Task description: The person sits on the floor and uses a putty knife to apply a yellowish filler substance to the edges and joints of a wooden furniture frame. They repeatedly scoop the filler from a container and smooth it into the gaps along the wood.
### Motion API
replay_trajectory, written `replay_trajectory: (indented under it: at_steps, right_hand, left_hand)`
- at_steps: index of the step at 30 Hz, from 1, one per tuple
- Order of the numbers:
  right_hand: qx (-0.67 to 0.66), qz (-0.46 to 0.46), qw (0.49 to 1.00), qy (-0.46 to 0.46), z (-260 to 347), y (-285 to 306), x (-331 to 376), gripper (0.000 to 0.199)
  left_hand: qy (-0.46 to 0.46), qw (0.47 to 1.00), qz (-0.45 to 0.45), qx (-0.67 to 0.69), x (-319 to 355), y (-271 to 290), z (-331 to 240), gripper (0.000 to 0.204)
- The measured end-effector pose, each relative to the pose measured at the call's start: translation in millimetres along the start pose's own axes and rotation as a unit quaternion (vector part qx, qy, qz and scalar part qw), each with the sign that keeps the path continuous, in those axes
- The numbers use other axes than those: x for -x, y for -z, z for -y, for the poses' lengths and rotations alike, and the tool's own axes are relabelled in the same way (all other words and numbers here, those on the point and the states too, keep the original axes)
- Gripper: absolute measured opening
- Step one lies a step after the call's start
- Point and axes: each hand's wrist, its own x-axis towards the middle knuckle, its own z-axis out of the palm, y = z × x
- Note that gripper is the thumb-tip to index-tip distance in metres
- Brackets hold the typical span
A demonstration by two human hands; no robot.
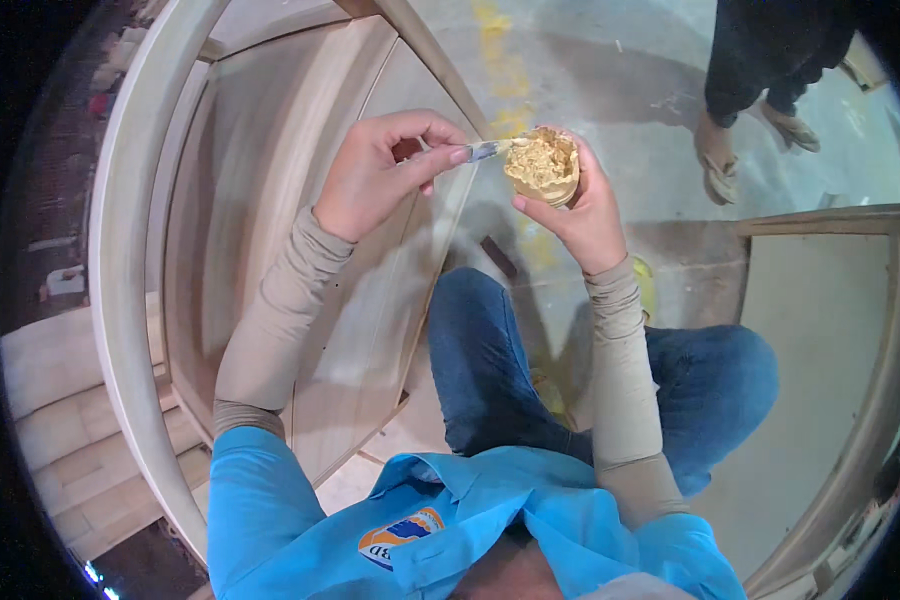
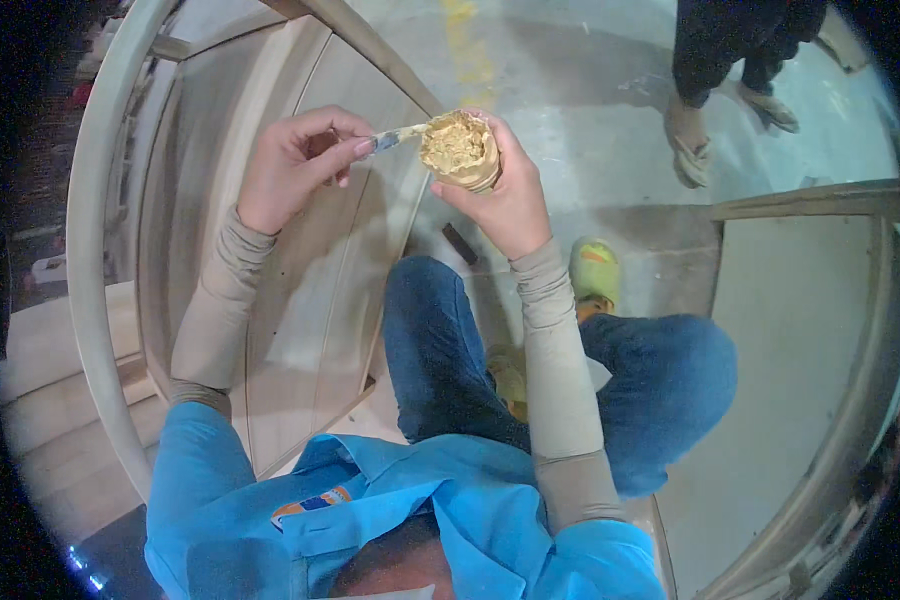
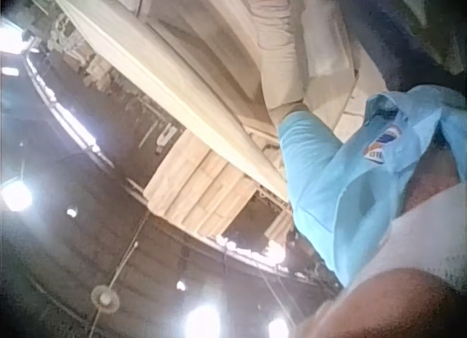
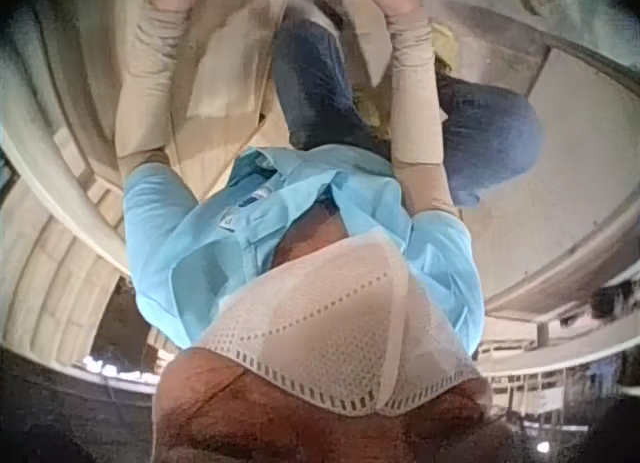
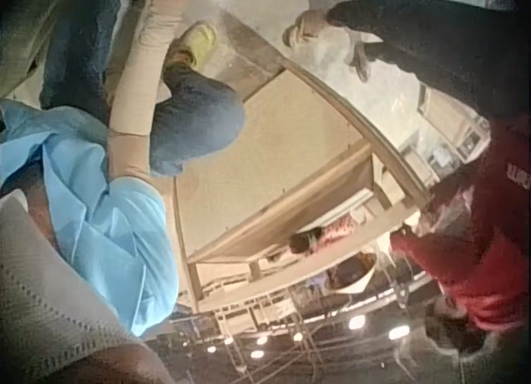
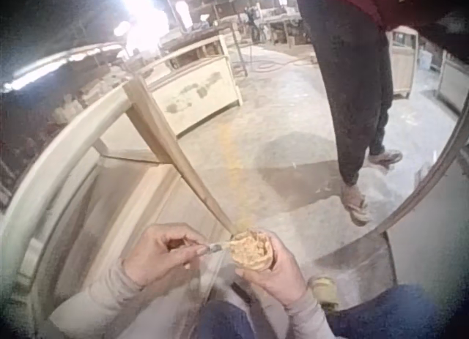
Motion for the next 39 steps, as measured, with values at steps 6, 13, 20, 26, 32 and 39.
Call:
replay_trajectory:
  at_steps: [6, 13, 20, 26, 32, 39]
  right_hand:
    - [-0.006, 0.032, 0.999, -0.001, -29, -2, -10, 0.075]
    - [-0.017, -0.006, 1.000, 0.008, -64, -8, -6, 0.065]
    - [-0.039, 0.051, 0.997, 0.040, -71, -43, -10, 0.062]
    - [-0.075, 0.066, 0.993, 0.068, -77, -67, -11, 0.060]
    - [-0.076, 0.075, 0.992, 0.071, -84, -70, -14, 0.059]
    - [-0.075, 0.077, 0.993, 0.049, -83, -70, -15, 0.059]
  left_hand:
    - [-0.025, 0.985, -0.057, -0.162, 17, 4, -10, 0.004]
    - [-0.193, 0.755, -0.040, -0.625, 1, 36, -86, 0.022]
    - [-0.235, 0.629, 0.057, -0.739, -50, 75, -95, 0.017]
    - [-0.284, 0.549, 0.147, -0.772, -95, 76, -97, 0.018]
    - [-0.280, 0.536, 0.203, -0.770, -115, 77, -84, 0.011]
    - [-0.282, 0.525, 0.206, -0.776, -123, 83, -74, 0.008]
